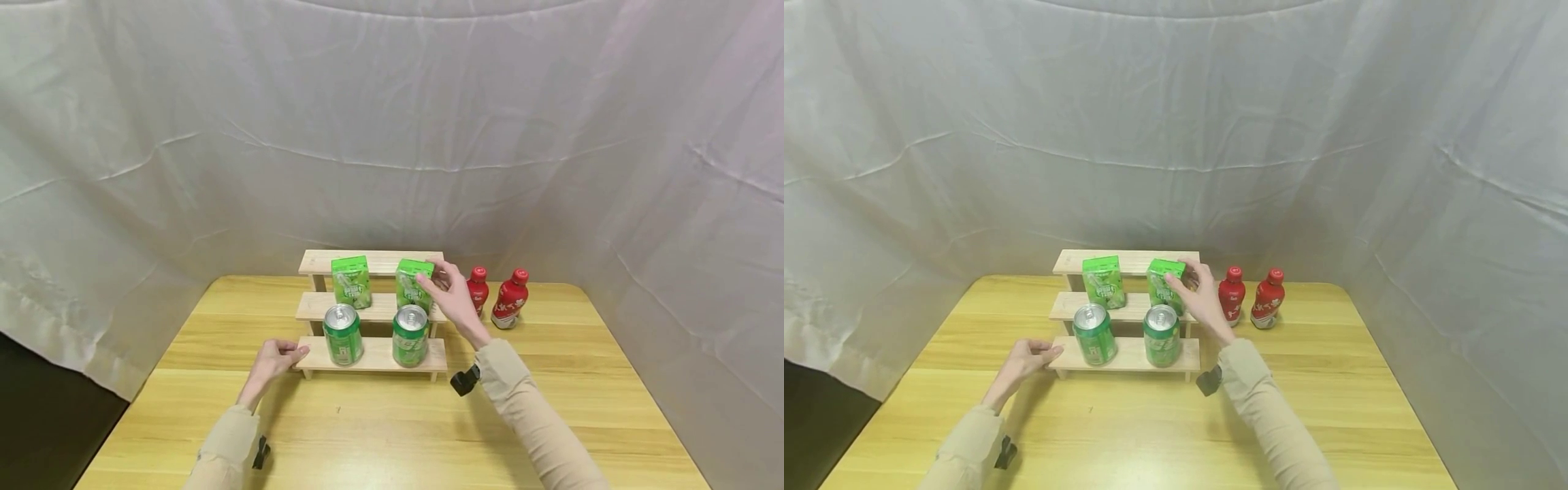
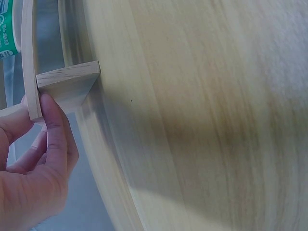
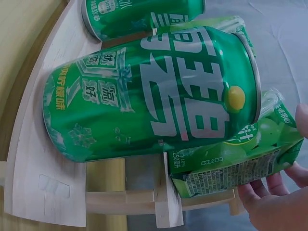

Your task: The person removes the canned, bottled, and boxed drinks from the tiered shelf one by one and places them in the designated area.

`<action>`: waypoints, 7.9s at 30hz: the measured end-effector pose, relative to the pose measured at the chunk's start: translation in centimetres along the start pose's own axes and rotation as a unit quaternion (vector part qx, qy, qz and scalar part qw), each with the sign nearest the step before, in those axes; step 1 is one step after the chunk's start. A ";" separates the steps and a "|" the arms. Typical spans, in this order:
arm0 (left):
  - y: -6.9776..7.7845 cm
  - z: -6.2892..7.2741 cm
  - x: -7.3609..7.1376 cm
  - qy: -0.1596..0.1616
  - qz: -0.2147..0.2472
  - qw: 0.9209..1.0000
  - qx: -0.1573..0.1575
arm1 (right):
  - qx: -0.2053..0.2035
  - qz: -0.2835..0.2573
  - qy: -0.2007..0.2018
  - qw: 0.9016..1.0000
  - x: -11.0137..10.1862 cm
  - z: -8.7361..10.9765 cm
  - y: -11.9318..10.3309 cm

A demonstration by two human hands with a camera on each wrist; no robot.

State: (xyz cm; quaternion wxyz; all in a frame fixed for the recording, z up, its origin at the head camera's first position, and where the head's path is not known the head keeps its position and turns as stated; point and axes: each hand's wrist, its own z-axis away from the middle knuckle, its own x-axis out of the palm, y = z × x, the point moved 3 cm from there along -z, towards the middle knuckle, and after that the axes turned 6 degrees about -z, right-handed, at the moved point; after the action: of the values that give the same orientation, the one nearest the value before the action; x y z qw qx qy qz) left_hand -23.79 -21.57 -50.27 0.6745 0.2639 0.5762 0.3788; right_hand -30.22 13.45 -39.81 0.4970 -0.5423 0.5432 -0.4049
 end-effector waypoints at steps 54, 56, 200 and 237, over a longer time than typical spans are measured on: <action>-0.1 0.0 0.0 -0.003 -0.001 1.000 -0.010 | -0.048 -0.065 0.144 0.986 -12.4 6.7 3.4; -0.1 -0.1 0.0 -0.002 0.000 1.000 -0.009 | -0.043 -0.061 0.145 0.987 -13.2 6.9 4.1; -0.3 -0.1 0.1 -0.003 0.002 1.000 -0.004 | 0.007 0.103 -0.210 0.972 9.0 -3.9 -4.7; -0.1 0.1 0.1 0.001 0.001 1.000 0.005 | -0.127 0.121 -0.017 0.984 4.2 -0.9 -4.3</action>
State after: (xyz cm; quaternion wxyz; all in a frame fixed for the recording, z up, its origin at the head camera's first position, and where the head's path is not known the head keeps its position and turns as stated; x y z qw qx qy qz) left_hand -23.65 -21.52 -50.35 0.6718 0.2679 0.5786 0.3769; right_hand -29.93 8.87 -35.87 0.4783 -0.5382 0.6434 -0.2601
